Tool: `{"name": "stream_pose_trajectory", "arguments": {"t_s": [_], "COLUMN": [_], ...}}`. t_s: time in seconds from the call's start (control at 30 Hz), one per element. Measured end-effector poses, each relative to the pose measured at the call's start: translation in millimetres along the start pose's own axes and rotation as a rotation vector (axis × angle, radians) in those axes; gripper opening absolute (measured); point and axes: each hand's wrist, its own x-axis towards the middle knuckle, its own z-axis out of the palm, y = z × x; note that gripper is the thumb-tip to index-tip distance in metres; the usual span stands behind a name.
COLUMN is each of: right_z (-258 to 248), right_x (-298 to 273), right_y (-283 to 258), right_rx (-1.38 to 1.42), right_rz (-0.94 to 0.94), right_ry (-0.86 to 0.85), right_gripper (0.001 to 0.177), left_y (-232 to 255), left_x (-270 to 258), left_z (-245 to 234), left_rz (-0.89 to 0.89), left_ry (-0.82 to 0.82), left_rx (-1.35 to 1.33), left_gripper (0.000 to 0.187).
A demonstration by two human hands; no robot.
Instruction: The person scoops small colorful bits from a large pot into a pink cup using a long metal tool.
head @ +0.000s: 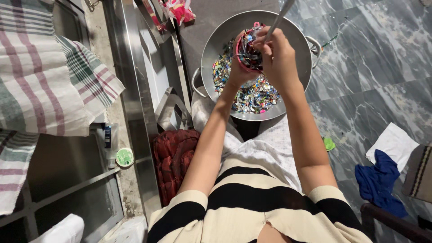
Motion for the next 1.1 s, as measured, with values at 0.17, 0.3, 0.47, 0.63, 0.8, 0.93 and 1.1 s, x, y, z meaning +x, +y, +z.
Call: {"name": "stream_pose_trajectory", "arguments": {"t_s": [0.17,0.3,0.47,0.63,0.8,0.93,1.1], "right_z": [-11.8,-18.3,-4.3,-16.8,-11.9,-3.8,-27.3], "right_x": [0.2,-1.5,-6.3,-6.7,-6.6,-6.0,2.0], "right_y": [-1.6,-3.0,5.6,0.8,7.1,10.1,-6.9], "right_rx": [0.014,0.125,0.011,-0.031,-0.278,-0.426,-0.202], "right_rz": [0.056,0.075,0.120,0.059,-0.009,-0.078,-0.038], "right_ry": [-0.031,0.050,0.019,0.073,0.087,-0.008,0.043], "right_gripper": [0.027,0.020,0.013,0.011,0.015,0.022,0.014], "left_y": [-8.9,-20.5,-27.1,-17.5,-11.7,-15.9,-18.8], "left_x": [3.1,-3.3,-6.0,-2.4,-1.4,-2.7,-4.4], "left_z": [-0.5,-3.8,-7.2,0.1,0.9,-0.3,-3.8], "left_rz": [0.063,0.032,0.038,0.032,0.009,0.035,-0.004], "left_ry": [-0.037,-0.055,-0.067,-0.072,-0.075,-0.075,-0.061], "left_rx": [0.133,0.073,0.137,0.063,-0.036,0.127,0.131], "left_gripper": [0.129,0.133,0.137,0.135,0.130,0.136,0.139]}}
